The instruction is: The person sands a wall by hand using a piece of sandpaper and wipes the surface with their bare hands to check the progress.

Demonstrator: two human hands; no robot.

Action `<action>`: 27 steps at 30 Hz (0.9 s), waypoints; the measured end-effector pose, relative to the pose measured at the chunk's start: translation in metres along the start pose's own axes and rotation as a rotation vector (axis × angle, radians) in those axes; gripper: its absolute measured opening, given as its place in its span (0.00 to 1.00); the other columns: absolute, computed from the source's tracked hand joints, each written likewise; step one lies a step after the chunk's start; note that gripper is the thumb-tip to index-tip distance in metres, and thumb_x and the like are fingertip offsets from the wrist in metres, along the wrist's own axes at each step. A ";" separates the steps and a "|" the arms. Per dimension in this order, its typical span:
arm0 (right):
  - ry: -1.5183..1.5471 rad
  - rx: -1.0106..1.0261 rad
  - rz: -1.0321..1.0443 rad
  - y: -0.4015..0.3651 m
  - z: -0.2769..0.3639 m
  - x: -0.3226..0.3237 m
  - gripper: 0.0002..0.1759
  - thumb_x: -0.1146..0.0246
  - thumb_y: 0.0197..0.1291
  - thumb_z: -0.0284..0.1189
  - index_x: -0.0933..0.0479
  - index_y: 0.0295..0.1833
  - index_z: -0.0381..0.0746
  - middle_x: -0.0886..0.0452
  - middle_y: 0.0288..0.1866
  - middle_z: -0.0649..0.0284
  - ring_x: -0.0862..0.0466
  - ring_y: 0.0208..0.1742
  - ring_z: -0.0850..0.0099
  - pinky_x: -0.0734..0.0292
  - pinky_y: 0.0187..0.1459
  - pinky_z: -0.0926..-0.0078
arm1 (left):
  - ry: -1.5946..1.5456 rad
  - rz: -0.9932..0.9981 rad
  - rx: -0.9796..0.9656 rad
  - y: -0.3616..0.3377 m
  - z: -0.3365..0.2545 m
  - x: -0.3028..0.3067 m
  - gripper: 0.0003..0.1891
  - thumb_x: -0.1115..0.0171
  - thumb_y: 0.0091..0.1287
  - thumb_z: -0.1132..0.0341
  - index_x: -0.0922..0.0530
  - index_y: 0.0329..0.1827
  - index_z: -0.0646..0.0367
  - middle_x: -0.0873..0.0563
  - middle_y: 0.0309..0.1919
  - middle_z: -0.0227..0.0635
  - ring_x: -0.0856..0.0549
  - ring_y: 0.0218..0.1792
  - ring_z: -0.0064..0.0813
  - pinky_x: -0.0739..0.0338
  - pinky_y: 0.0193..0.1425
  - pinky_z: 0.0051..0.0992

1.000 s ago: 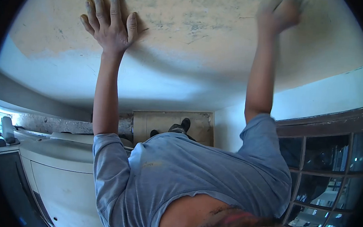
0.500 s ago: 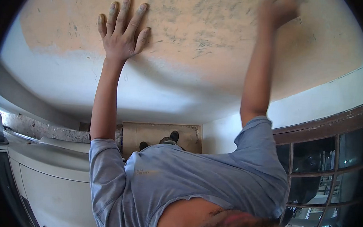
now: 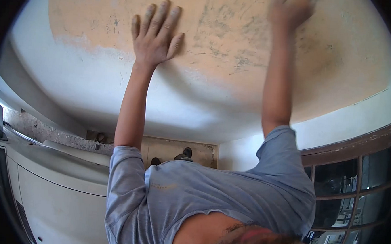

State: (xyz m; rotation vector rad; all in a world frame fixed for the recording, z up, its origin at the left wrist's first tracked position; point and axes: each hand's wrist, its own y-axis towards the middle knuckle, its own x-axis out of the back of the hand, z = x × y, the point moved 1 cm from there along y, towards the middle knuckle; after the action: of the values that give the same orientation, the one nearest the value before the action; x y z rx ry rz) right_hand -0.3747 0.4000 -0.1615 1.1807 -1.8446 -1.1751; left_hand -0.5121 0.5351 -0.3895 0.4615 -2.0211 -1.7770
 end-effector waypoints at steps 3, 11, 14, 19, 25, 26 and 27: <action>-0.068 -0.106 0.106 -0.008 0.006 -0.018 0.22 0.55 0.67 0.28 0.27 0.63 0.35 0.26 0.64 0.52 0.35 0.72 0.53 0.58 0.75 0.48 | 0.024 -0.069 0.105 0.002 0.010 -0.003 0.28 0.56 0.71 0.45 0.26 0.67 0.51 0.28 0.69 0.37 0.37 0.73 0.35 0.64 0.78 0.40; 0.093 0.170 0.180 -0.141 0.093 -0.034 0.21 0.54 0.67 0.32 0.21 0.58 0.40 0.22 0.63 0.57 0.30 0.71 0.60 0.60 0.75 0.49 | -0.031 -0.113 0.163 -0.004 0.025 0.006 0.23 0.55 0.71 0.53 0.24 0.65 0.48 0.27 0.68 0.39 0.36 0.73 0.38 0.62 0.78 0.40; -0.105 -0.093 0.309 0.000 0.027 -0.050 0.20 0.52 0.64 0.30 0.21 0.55 0.39 0.18 0.48 0.49 0.22 0.55 0.54 0.47 0.70 0.44 | -0.028 -0.088 0.126 -0.004 0.029 0.005 0.23 0.56 0.72 0.53 0.23 0.65 0.47 0.28 0.68 0.39 0.37 0.73 0.38 0.62 0.78 0.40; -0.070 0.065 0.055 0.015 0.068 -0.039 0.21 0.55 0.68 0.29 0.25 0.61 0.36 0.24 0.61 0.52 0.30 0.67 0.58 0.52 0.73 0.50 | -0.066 -0.127 0.129 -0.004 0.038 0.006 0.23 0.56 0.71 0.54 0.23 0.64 0.47 0.26 0.67 0.40 0.36 0.73 0.39 0.61 0.78 0.41; 0.106 0.142 0.309 -0.201 0.124 -0.033 0.23 0.58 0.68 0.32 0.24 0.63 0.46 0.24 0.66 0.64 0.32 0.72 0.64 0.58 0.75 0.49 | -0.156 -0.251 0.192 -0.010 0.046 0.003 0.22 0.49 0.67 0.62 0.22 0.63 0.53 0.23 0.64 0.39 0.29 0.68 0.39 0.50 0.76 0.41; 0.031 0.217 0.242 -0.169 0.115 -0.033 0.23 0.58 0.67 0.31 0.23 0.62 0.45 0.23 0.64 0.63 0.31 0.71 0.65 0.57 0.75 0.49 | -0.171 -0.234 0.180 -0.012 0.042 0.004 0.22 0.49 0.67 0.62 0.22 0.63 0.53 0.23 0.64 0.39 0.29 0.68 0.39 0.50 0.76 0.41; -0.048 0.294 0.165 -0.107 0.100 -0.041 0.23 0.57 0.67 0.31 0.23 0.61 0.43 0.21 0.62 0.63 0.29 0.70 0.65 0.56 0.74 0.50 | -0.143 -0.238 0.177 -0.010 0.043 0.004 0.22 0.49 0.66 0.62 0.22 0.62 0.53 0.23 0.64 0.39 0.28 0.67 0.39 0.50 0.76 0.41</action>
State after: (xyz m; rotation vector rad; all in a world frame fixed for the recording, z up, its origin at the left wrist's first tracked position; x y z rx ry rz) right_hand -0.4071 0.4509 -0.3012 1.1365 -2.1604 -0.8688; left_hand -0.5373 0.5684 -0.4030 0.6713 -2.3183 -1.8189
